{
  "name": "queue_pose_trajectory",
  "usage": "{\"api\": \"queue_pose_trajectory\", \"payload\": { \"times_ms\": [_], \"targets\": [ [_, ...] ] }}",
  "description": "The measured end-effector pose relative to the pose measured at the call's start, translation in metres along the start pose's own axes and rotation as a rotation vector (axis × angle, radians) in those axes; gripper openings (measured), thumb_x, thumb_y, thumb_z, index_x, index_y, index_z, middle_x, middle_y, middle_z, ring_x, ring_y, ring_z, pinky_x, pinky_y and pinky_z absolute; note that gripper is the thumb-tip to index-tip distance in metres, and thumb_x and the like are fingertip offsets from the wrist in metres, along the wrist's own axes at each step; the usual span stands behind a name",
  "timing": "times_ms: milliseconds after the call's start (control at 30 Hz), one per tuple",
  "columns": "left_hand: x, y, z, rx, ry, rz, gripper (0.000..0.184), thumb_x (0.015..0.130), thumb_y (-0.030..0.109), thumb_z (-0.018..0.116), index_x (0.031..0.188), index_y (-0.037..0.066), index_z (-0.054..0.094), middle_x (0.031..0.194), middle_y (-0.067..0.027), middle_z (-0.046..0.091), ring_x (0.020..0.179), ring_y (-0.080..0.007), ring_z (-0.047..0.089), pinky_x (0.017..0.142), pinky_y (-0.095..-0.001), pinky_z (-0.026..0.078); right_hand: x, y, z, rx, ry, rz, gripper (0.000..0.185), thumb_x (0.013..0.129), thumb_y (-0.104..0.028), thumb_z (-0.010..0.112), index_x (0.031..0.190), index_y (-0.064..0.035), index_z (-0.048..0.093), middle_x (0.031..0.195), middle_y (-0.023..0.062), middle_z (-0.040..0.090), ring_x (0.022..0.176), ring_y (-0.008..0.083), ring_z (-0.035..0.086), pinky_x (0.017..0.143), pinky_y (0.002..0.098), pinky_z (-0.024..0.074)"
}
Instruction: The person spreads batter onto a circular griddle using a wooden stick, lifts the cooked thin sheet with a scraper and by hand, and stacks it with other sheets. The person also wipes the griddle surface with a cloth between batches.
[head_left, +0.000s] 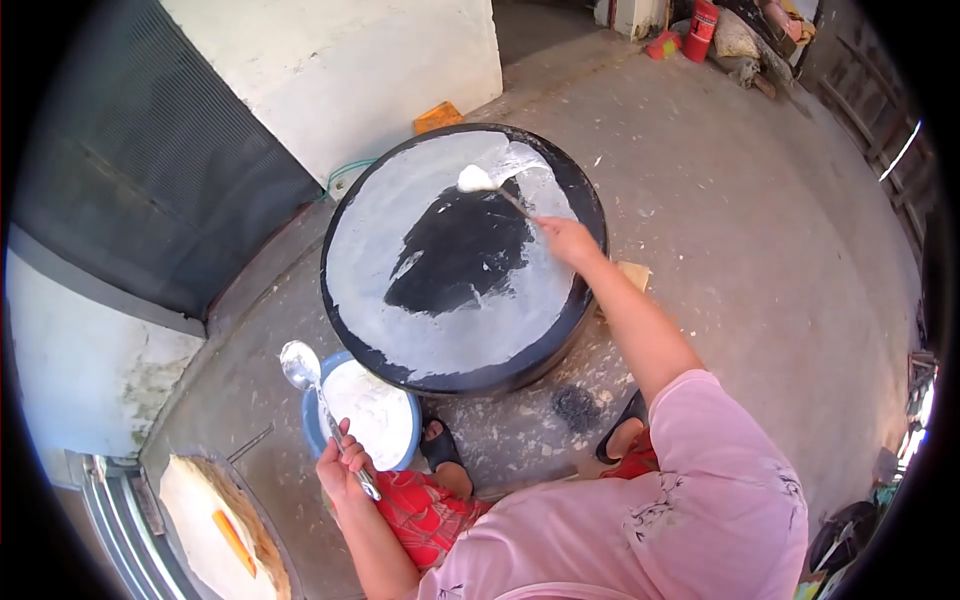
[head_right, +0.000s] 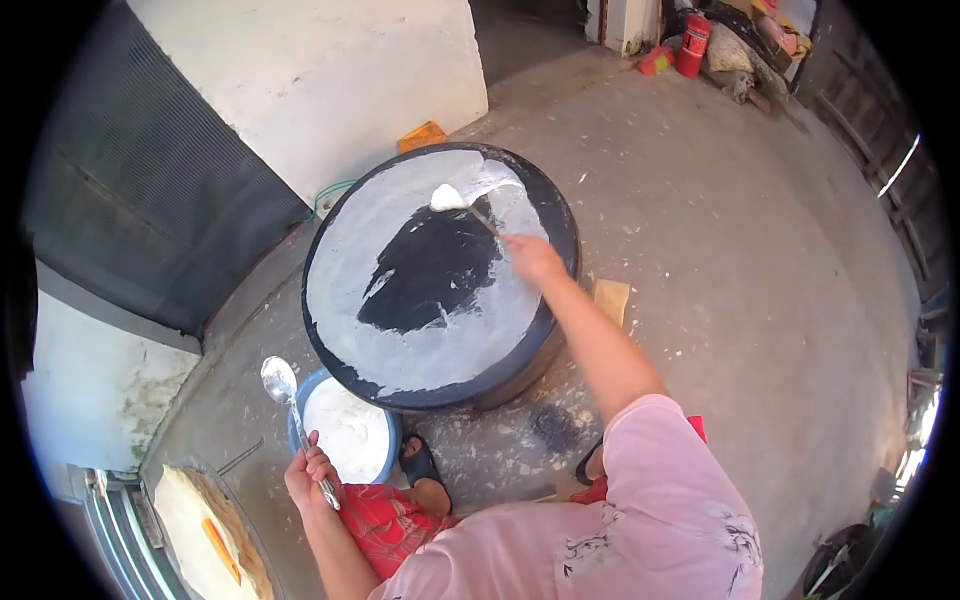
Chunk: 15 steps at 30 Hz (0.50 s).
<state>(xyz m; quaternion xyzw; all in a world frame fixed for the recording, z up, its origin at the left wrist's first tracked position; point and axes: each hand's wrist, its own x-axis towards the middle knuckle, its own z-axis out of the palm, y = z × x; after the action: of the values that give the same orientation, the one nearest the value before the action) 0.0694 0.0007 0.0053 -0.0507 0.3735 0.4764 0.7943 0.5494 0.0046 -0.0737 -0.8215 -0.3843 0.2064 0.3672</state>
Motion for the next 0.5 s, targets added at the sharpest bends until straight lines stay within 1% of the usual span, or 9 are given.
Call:
{"api": "queue_pose_trajectory", "payload": {
  "times_ms": [67, 133, 167, 233, 333, 367, 433, 467, 500],
  "targets": [
    [-0.002, 0.001, 0.0, -0.014, 0.007, -0.003, 0.035, 0.092, 0.019, 0.034, 0.113, -0.007, 0.044, 0.069, -0.004, 0.046, 0.047, -0.0092, 0.04, 0.038, -0.0213, 0.033, -0.015, -0.018, 0.006, -0.081, -0.001, -0.067, 0.028, 0.087, -0.023, 0.046, 0.111, -0.0176, 0.06, 0.101, 0.0122, 0.062, 0.094, 0.0268, 0.059, 0.083, 0.0329, 0.0445],
    [-0.004, 0.002, 0.002, -0.021, 0.024, -0.001, 0.035, 0.092, 0.02, 0.034, 0.113, -0.007, 0.045, 0.069, -0.0043, 0.046, 0.047, -0.0092, 0.04, 0.038, -0.0213, 0.033, -0.04, -0.051, -0.018, -0.188, -0.124, 0.029, 0.028, 0.087, -0.022, 0.046, 0.111, -0.018, 0.06, 0.102, 0.0119, 0.062, 0.094, 0.0268, 0.059, 0.083, 0.0335, 0.0446],
    [-0.005, 0.003, 0.001, -0.022, 0.022, -0.004, 0.035, 0.092, 0.02, 0.034, 0.113, -0.007, 0.045, 0.069, -0.0043, 0.046, 0.047, -0.0092, 0.04, 0.038, -0.0213, 0.033, -0.043, -0.049, -0.023, -0.191, -0.122, 0.029, 0.028, 0.087, -0.022, 0.046, 0.111, -0.018, 0.06, 0.102, 0.0119, 0.062, 0.094, 0.0268, 0.059, 0.083, 0.0335, 0.0446],
    [-0.007, 0.005, -0.005, -0.012, 0.0, -0.008, 0.035, 0.092, 0.02, 0.034, 0.113, -0.007, 0.044, 0.069, -0.0045, 0.047, 0.047, -0.0091, 0.04, 0.038, -0.0211, 0.033, -0.05, -0.032, -0.042, -0.209, 0.136, 0.265, 0.028, 0.087, -0.024, 0.044, 0.111, -0.0225, 0.06, 0.105, 0.0103, 0.061, 0.098, 0.0287, 0.057, 0.084, 0.0359, 0.0447],
    [-0.005, 0.01, -0.011, 0.03, -0.027, -0.003, 0.035, 0.092, 0.02, 0.034, 0.114, -0.006, 0.044, 0.07, -0.0049, 0.047, 0.048, -0.0091, 0.041, 0.038, -0.0212, 0.034, -0.046, 0.027, -0.021, -0.072, 0.268, 0.182, 0.028, 0.087, -0.025, 0.043, 0.109, -0.0212, 0.06, 0.105, 0.0119, 0.06, 0.099, 0.0293, 0.056, 0.083, 0.0359, 0.0451],
    [-0.003, 0.012, -0.012, 0.029, -0.028, -0.004, 0.035, 0.092, 0.02, 0.034, 0.114, -0.006, 0.044, 0.07, -0.0049, 0.047, 0.048, -0.0091, 0.041, 0.038, -0.0212, 0.034, -0.043, 0.026, -0.009, 0.004, 0.196, 0.19, 0.028, 0.087, -0.024, 0.043, 0.109, -0.0204, 0.061, 0.105, 0.0133, 0.06, 0.098, 0.0294, 0.056, 0.083, 0.0361, 0.0449],
    [-0.001, 0.014, -0.015, -0.02, -0.05, -0.03, 0.035, 0.091, 0.02, 0.035, 0.115, -0.004, 0.044, 0.071, -0.0056, 0.047, 0.049, -0.0105, 0.04, 0.039, -0.0223, 0.033, -0.039, 0.021, 0.025, 0.044, 0.083, -0.01, 0.028, 0.087, -0.024, 0.044, 0.108, -0.0187, 0.061, 0.104, 0.0126, 0.061, 0.097, 0.0291, 0.057, 0.083, 0.0362, 0.0446],
    [-0.001, 0.014, -0.013, -0.025, -0.05, -0.025, 0.035, 0.091, 0.02, 0.035, 0.115, -0.004, 0.044, 0.071, -0.0056, 0.047, 0.049, -0.0105, 0.04, 0.039, -0.0223, 0.033, -0.038, 0.011, 0.038, 0.044, 0.079, -0.017, 0.028, 0.087, -0.024, 0.044, 0.108, -0.0187, 0.061, 0.104, 0.0126, 0.061, 0.097, 0.0291, 0.057, 0.083, 0.0362, 0.0446],
    [-0.003, 0.014, -0.01, -0.039, -0.045, -0.041, 0.035, 0.091, 0.02, 0.035, 0.115, -0.004, 0.044, 0.071, -0.0058, 0.048, 0.049, -0.0107, 0.04, 0.039, -0.0225, 0.033, -0.041, -0.01, 0.047, 0.049, -0.026, -0.009, 0.027, 0.087, -0.023, 0.044, 0.108, -0.0179, 0.061, 0.103, 0.0121, 0.061, 0.096, 0.0288, 0.058, 0.083, 0.0356, 0.0447]
  ]
}}
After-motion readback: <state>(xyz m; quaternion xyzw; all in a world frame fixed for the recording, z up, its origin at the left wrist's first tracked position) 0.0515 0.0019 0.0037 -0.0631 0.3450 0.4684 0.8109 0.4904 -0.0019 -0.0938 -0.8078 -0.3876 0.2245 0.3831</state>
